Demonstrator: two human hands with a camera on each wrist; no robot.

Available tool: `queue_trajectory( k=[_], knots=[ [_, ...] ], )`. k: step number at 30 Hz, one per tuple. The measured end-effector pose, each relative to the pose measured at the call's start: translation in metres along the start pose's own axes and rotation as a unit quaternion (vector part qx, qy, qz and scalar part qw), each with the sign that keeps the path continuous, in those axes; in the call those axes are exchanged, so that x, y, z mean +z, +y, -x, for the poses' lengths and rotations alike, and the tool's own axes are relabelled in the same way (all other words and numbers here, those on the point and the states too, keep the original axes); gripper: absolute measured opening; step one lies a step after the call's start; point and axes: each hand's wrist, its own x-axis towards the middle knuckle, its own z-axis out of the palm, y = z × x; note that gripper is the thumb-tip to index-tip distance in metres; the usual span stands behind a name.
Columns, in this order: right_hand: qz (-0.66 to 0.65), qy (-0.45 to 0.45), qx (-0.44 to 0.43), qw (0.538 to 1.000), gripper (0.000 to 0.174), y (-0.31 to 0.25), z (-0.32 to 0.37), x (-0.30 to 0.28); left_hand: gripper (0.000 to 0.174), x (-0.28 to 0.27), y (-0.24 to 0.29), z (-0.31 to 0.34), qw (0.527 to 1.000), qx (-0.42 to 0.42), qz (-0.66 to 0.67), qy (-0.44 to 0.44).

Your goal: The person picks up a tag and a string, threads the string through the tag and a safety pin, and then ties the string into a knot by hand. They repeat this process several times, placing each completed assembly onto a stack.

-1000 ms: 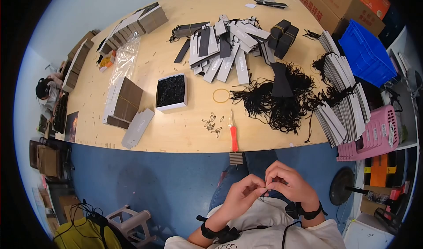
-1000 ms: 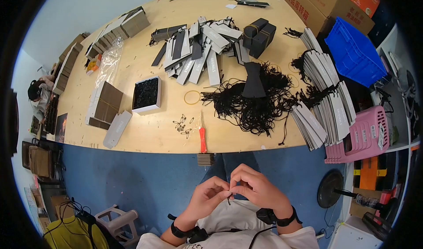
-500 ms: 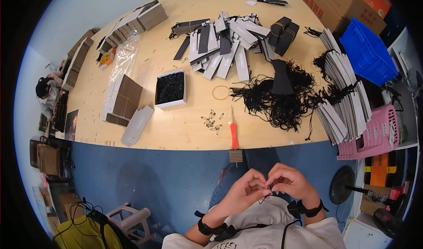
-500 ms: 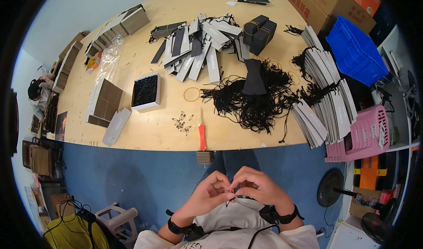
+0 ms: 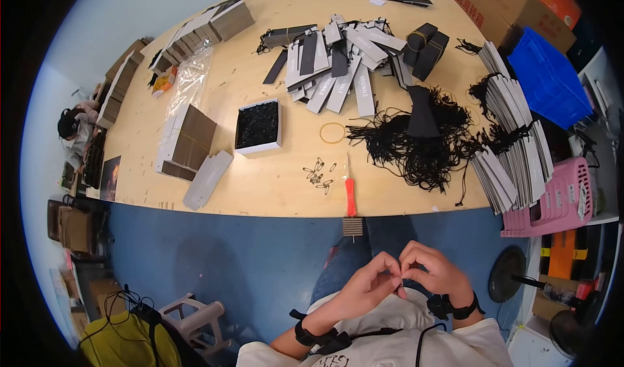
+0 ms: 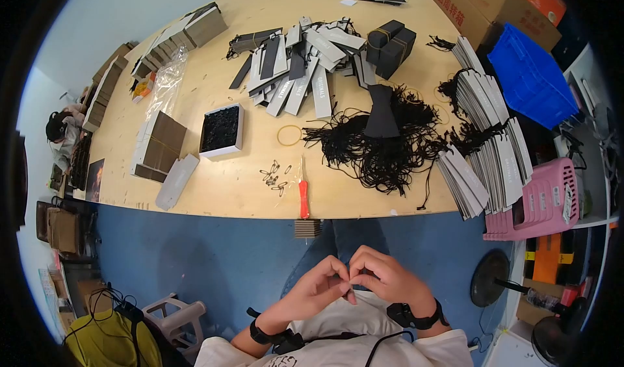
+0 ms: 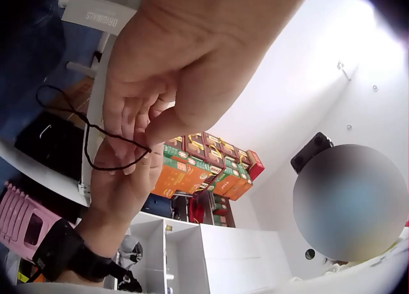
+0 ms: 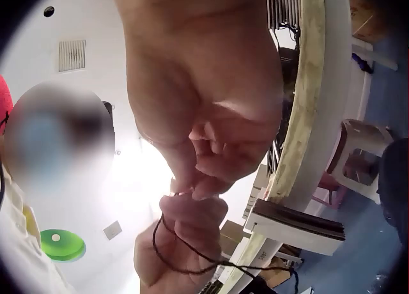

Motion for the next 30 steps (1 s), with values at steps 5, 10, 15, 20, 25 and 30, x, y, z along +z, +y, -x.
queue_trajectory(
  k=[5,10,15,20,25,30],
  knots=[
    [0.000,0.088,0.048,0.995,0.008,0.003,0.003,0.013,0.013,0.002,0.000,0.002,0.964,0.004,-0.210,0.161],
    [-0.106,0.165,0.119,0.973,0.008,0.014,0.010,0.020,0.015,0.002,0.010,0.008,0.846,0.096,-0.478,0.216],
    [-0.007,0.190,0.098,0.977,0.007,0.030,0.013,0.027,0.011,-0.001,0.003,0.011,0.857,0.058,-0.474,0.195],
    [-0.113,0.173,0.156,0.966,0.007,0.036,0.013,0.035,0.008,-0.013,-0.013,0.013,0.907,0.051,-0.325,0.263],
    [-0.182,0.147,0.178,0.956,0.007,0.044,0.014,0.042,0.010,-0.017,-0.009,0.008,0.903,-0.023,-0.345,0.256],
    [-0.101,0.157,0.145,0.972,0.007,0.042,0.013,0.039,0.012,-0.019,-0.013,0.005,0.918,-0.033,-0.320,0.234]
  ],
)
